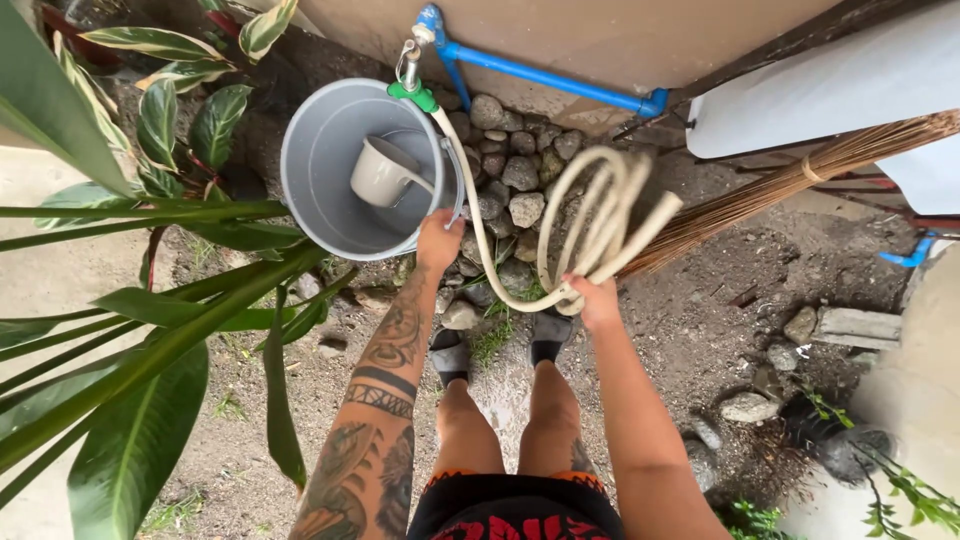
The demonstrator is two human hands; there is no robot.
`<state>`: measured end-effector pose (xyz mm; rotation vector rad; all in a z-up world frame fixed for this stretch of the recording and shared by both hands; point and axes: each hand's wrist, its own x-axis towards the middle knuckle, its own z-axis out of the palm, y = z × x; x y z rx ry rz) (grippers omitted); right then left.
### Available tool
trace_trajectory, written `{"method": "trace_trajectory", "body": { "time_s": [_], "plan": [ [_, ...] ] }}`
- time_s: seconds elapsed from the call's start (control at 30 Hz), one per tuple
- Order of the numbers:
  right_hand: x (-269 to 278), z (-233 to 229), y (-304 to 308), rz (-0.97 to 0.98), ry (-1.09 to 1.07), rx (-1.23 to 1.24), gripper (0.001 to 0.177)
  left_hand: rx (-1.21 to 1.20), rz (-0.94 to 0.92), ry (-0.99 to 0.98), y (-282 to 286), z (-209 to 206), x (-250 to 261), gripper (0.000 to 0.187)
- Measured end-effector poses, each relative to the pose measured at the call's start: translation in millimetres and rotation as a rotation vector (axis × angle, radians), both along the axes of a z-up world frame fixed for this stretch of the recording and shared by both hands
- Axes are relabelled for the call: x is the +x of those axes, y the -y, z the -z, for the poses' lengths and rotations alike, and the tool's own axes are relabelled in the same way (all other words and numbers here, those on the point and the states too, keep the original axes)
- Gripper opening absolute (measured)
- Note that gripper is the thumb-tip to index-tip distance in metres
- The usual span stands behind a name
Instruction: Coiling a white garden hose and placing it neatly near a water faucet in an outdoor area.
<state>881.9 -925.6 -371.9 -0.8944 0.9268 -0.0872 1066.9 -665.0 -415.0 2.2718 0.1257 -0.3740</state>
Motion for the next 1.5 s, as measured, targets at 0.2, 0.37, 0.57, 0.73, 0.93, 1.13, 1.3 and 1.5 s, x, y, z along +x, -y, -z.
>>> {"method": "trace_trajectory", "body": {
  "time_s": [0.2,0.37,0.57,0.73,0.93,1.13,1.3,1.5],
  "plan": [
    [21.0,-49.9,15.2,-0.62,-0.035,-0.339,0.03,-0.063,0.072,-0.076,32.2,11.9,14.4,0.041],
    [18.5,-101.5,56.3,-1.187,-0.111,-0.578,0.042,-0.097,-0.118,-0.166,51.1,60.7,38.3,0.056],
    [47.0,-131.7,100.3,-1.61,-0.011,-0.797,0.049,-0.599,-0.428,-0.293,92.0,60.5,107.1,0.047],
    [76.8,-100.7,135.0,-1.711,-0.041,-0.926,0.063,0.249,-0.093,-0.38,120.8,118.0,131.0,0.049],
    [87.0,-22.0,170.9,-1.514,-0.18,-0.972,0.06,0.502,0.087,-0.138,122.4,126.1,131.0,0.063],
    [57.6,38.4,177.6,-1.407,-0.211,-0.86,0.057,-0.573,-0.419,-0.66,124.2,108.3,164.1,0.054],
    [70.0,19.0,152.2,-1.578,-0.004,-1.067,0.049,-0.857,-0.779,-0.405,140.4,73.0,180.6,0.056],
    [88.6,40.2,131.9,-1.747,0.243,-1.285,0.04,-0.878,-0.896,-0.076,146.7,152.5,184.4,0.028]
  ]
}}
